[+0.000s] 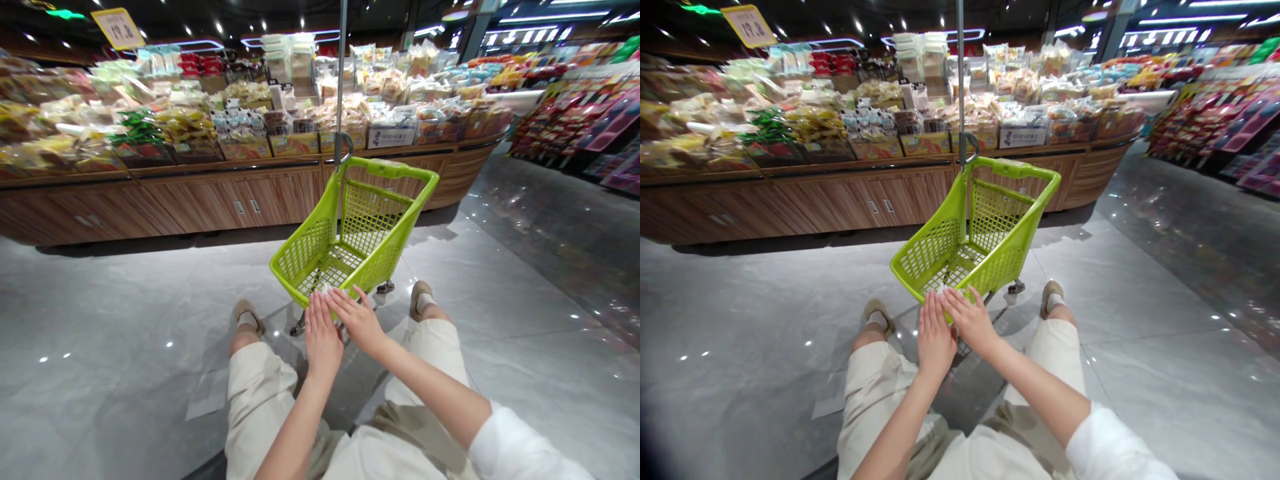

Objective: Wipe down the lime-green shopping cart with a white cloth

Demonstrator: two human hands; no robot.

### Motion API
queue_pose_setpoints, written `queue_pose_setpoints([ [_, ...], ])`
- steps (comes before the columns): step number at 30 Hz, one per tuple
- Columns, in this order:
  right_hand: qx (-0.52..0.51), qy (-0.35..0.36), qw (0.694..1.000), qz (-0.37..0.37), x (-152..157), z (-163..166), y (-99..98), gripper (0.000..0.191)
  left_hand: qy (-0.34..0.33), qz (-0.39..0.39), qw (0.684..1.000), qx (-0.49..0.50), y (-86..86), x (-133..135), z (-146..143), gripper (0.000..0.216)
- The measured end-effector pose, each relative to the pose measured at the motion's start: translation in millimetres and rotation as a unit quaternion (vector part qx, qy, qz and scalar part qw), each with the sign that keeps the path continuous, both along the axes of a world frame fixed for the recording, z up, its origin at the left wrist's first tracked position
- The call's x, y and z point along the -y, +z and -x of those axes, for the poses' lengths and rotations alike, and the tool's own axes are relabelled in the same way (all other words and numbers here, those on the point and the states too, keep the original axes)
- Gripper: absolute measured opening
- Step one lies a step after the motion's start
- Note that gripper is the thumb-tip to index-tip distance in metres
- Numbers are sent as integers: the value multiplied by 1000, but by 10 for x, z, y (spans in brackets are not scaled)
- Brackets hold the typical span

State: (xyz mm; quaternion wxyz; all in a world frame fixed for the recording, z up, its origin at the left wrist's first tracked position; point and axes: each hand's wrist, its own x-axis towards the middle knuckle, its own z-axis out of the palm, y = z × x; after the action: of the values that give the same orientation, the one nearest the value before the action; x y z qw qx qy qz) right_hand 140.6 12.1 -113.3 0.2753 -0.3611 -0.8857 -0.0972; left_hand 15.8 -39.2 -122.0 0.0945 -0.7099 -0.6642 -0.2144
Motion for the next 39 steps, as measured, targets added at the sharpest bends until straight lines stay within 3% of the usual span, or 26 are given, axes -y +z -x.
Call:
queue_pose_setpoints([
  [2, 10, -10, 1000, -1, -219, -236, 74, 67, 0, 0, 1000, 3, 16, 9, 19, 94],
  [6, -26, -146, 989, 11, -834, -815, 266, 77, 0, -8, 1000, 7, 45, 18, 6, 90],
  [8, -45, -188, 981, 23, -930, -866, 292, 79, 1, -11, 1000, 13, 48, 16, -23, 89],
  [11, -61, -179, 981, 30, -672, -542, 194, 79, 7, -15, 1000, 24, 41, 9, -62, 88],
  [14, -46, -95, 994, 18, -196, -68, 39, 72, 8, -16, 1000, 21, 24, 2, -60, 91],
  [17, -11, -11, 1000, 5, 27, 87, -11, 61, 2, -12, 1000, 9, 12, 4, -21, 94],
  [20, 10, 4, 1000, 4, -233, -234, 86, 64, 3, -8, 1000, 4, 23, 13, 13, 90],
  [25, -42, -159, 986, 17, -893, -896, 271, 82, 1, -10, 1000, 12, 57, 21, -21, 87],
  [27, -54, -184, 981, 26, -857, -832, 244, 83, 6, -13, 1000, 16, 51, 17, -56, 86],
  [29, -56, -165, 984, 31, -613, -569, 159, 81, 12, -14, 1000, 19, 32, 8, -84, 86],
  [32, -28, -68, 997, 29, -141, -110, 25, 70, 16, -12, 1000, 19, -8, -5, -86, 87],
  [34, 0, -7, 1000, 24, 6, 10, 0, 63, 13, -8, 1000, 19, -24, -8, -59, 88],
  [37, 20, 11, 1000, 17, -207, -235, 86, 65, 1, -5, 1000, 22, -12, -5, -11, 87],
  [39, 2, -45, 999, 15, -521, -552, 180, 73, -4, -7, 1000, 26, 12, -1, 3, 85],
])
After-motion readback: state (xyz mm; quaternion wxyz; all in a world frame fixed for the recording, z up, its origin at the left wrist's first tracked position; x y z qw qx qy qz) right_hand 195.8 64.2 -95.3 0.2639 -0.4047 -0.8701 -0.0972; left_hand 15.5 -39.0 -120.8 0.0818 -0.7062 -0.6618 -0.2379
